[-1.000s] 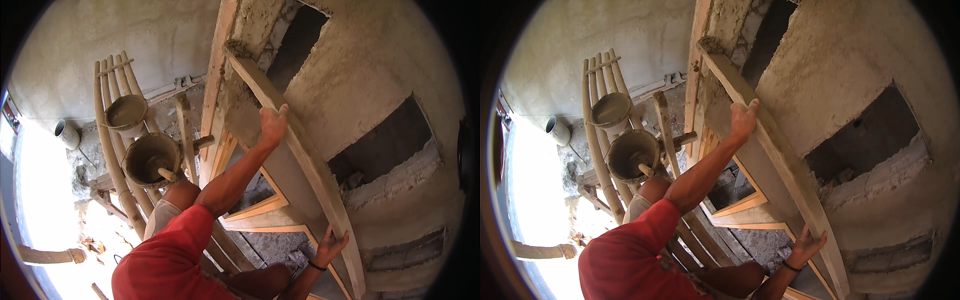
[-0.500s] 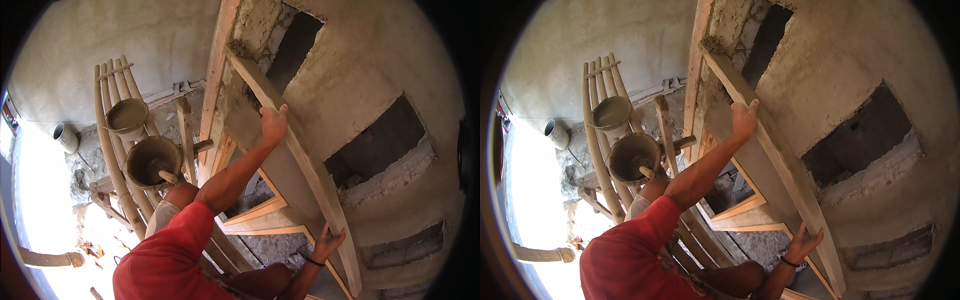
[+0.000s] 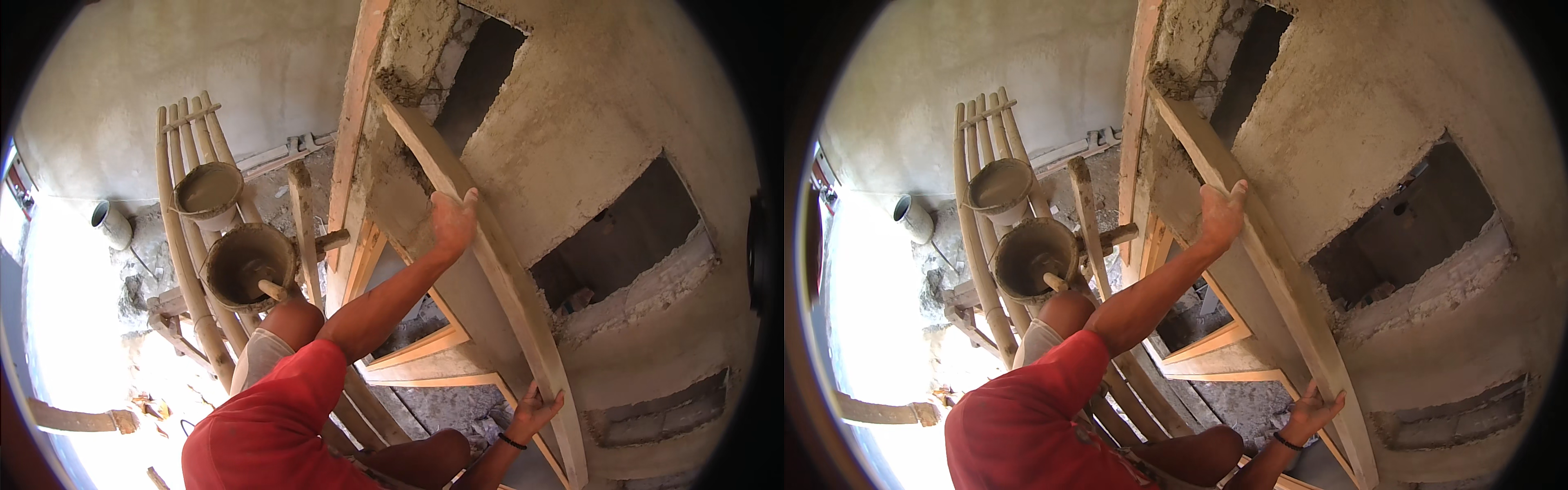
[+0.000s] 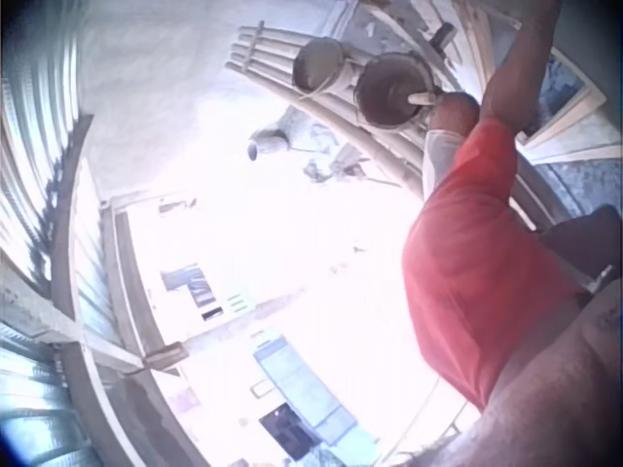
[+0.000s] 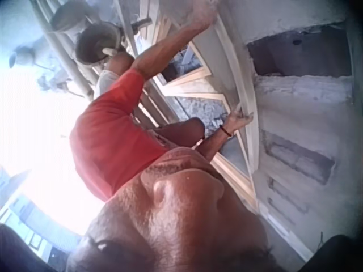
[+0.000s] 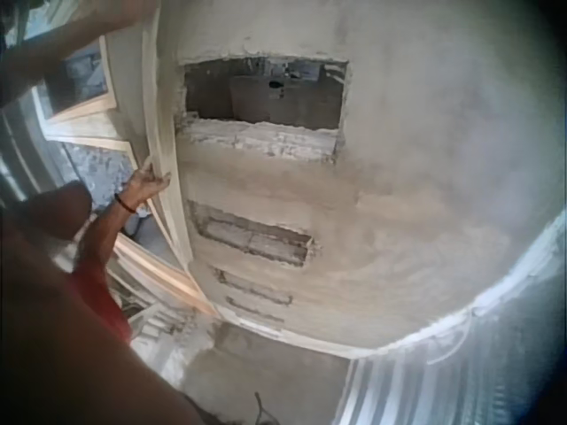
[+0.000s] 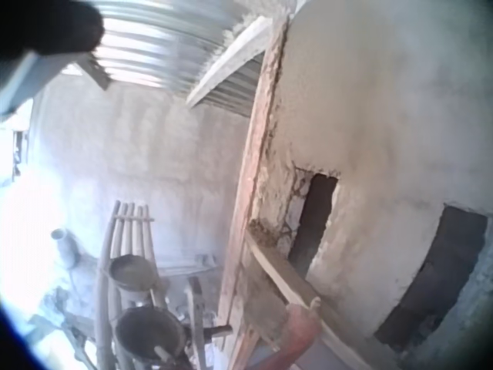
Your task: The person applies wet mortar to a brick wall using a trowel and then smooths the surface with a long wooden board.
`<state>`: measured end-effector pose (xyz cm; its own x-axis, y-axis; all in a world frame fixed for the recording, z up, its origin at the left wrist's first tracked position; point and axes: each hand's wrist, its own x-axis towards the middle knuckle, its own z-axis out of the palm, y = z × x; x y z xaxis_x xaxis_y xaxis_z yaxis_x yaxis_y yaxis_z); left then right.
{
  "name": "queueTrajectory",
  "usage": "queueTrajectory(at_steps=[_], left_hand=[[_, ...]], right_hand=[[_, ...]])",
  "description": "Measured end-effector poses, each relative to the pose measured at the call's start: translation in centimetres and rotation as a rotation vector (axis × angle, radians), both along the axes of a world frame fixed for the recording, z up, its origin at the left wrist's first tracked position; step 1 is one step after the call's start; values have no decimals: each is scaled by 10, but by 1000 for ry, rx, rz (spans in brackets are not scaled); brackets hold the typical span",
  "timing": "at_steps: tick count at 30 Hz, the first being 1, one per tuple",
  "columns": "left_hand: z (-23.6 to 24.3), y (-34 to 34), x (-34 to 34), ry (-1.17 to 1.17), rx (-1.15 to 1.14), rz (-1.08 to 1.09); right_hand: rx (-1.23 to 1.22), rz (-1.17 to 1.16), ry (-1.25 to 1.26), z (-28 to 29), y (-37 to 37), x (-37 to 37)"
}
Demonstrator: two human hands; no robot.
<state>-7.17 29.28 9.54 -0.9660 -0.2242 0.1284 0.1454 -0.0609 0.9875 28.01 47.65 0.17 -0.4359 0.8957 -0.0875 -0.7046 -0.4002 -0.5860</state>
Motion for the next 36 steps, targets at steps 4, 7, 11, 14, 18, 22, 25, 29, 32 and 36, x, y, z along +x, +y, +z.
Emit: queueTrajectory(at_steps=[4, 7, 11, 14, 18, 22, 25, 29, 32, 36], left_hand=[[17, -7, -16, 56, 93, 1], [46, -16, -26, 27, 90, -19], [43, -18, -28, 25, 54, -1], [40, -11, -9, -11, 114, -67], [28, -1, 5, 22, 37, -41], [51, -9, -11, 65, 75, -51], [79, -18, -20, 34, 65, -73], [87, -20, -25, 8, 78, -110], [89, -22, -22, -35, 79, -149], [71, -22, -19, -52, 56, -133]], right_hand=[[40, 21, 26, 23, -17, -16], [84, 16, 12, 43, -20, -29], [80, -2, -8, 46, -21, -28], [24, 9, 55, 39, -11, -13], [38, 10, 36, 30, -7, -3], [105, -4, 5, 44, -14, -17], [86, -32, 7, 67, -26, -30], [47, -48, 35, 73, -26, -33], [82, -30, 11, 67, -18, -29], [75, -39, -77, 54, -22, -28]])
